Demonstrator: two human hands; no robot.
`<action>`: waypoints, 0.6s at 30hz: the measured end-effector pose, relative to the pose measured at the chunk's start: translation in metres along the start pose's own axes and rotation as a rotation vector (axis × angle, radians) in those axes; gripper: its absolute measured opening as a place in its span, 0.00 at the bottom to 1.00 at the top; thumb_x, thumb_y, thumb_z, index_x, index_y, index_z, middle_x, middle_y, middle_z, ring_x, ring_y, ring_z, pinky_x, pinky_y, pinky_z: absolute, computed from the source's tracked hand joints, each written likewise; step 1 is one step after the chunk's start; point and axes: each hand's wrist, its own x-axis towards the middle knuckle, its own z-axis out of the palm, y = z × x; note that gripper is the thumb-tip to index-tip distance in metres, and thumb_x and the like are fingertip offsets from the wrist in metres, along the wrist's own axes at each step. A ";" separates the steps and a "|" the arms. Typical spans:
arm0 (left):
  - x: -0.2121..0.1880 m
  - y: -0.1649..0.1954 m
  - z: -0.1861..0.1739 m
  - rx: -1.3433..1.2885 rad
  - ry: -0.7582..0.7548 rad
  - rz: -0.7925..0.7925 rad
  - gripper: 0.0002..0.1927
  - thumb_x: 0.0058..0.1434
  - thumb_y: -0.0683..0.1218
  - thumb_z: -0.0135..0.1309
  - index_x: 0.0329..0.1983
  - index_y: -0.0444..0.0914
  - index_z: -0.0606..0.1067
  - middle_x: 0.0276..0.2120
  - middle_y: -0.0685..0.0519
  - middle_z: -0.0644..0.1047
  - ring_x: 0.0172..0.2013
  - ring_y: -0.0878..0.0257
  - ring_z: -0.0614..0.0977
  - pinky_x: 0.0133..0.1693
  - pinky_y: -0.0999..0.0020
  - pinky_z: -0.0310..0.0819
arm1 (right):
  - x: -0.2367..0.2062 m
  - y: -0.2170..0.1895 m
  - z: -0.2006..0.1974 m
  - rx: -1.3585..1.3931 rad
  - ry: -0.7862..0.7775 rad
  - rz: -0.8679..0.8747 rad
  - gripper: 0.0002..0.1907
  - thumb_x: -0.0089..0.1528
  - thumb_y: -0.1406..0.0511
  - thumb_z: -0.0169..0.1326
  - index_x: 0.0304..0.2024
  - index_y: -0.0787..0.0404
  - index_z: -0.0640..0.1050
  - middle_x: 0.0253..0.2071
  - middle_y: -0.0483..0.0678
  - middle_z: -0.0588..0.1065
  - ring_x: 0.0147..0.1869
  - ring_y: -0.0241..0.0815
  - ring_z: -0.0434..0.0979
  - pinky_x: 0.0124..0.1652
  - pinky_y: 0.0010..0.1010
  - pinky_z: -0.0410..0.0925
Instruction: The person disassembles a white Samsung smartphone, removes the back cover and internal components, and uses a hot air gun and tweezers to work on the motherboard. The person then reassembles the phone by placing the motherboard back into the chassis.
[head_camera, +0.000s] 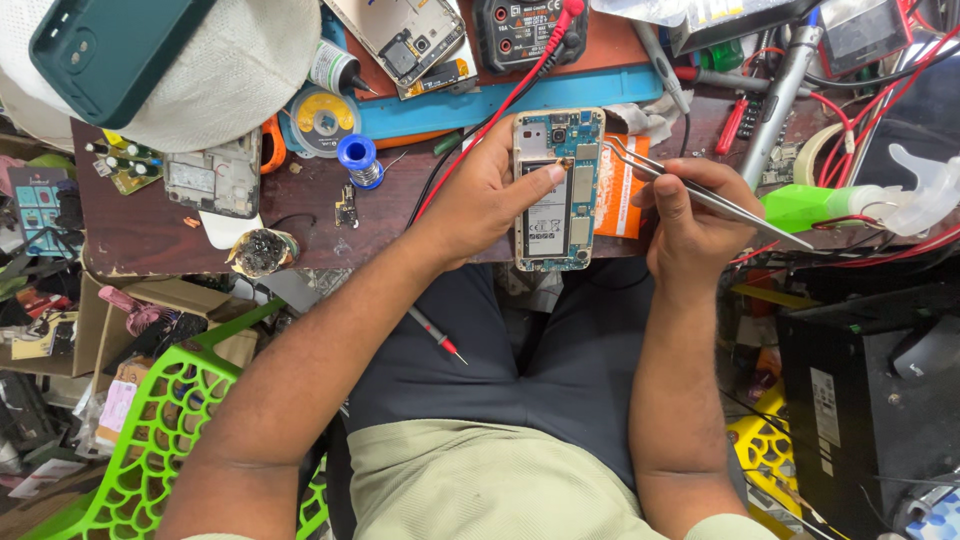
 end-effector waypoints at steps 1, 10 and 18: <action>0.000 0.000 0.000 0.005 0.001 -0.001 0.20 0.72 0.40 0.52 0.65 0.34 0.63 0.54 0.51 0.76 0.54 0.67 0.80 0.57 0.65 0.79 | 0.000 0.000 0.001 -0.004 0.000 0.003 0.13 0.67 0.68 0.68 0.47 0.70 0.77 0.39 0.54 0.79 0.34 0.42 0.81 0.37 0.27 0.75; 0.001 -0.001 -0.002 0.024 0.004 -0.005 0.20 0.72 0.40 0.52 0.64 0.34 0.64 0.54 0.50 0.76 0.54 0.66 0.80 0.56 0.65 0.80 | 0.001 -0.004 0.004 -0.019 -0.014 0.013 0.13 0.67 0.69 0.67 0.47 0.70 0.77 0.39 0.54 0.79 0.35 0.42 0.81 0.37 0.27 0.76; -0.002 -0.002 -0.002 0.071 0.008 -0.005 0.21 0.72 0.41 0.53 0.65 0.33 0.64 0.54 0.50 0.76 0.55 0.66 0.80 0.57 0.64 0.79 | -0.002 -0.005 0.003 -0.038 -0.031 0.000 0.12 0.67 0.70 0.67 0.47 0.70 0.77 0.40 0.54 0.79 0.35 0.42 0.81 0.38 0.26 0.76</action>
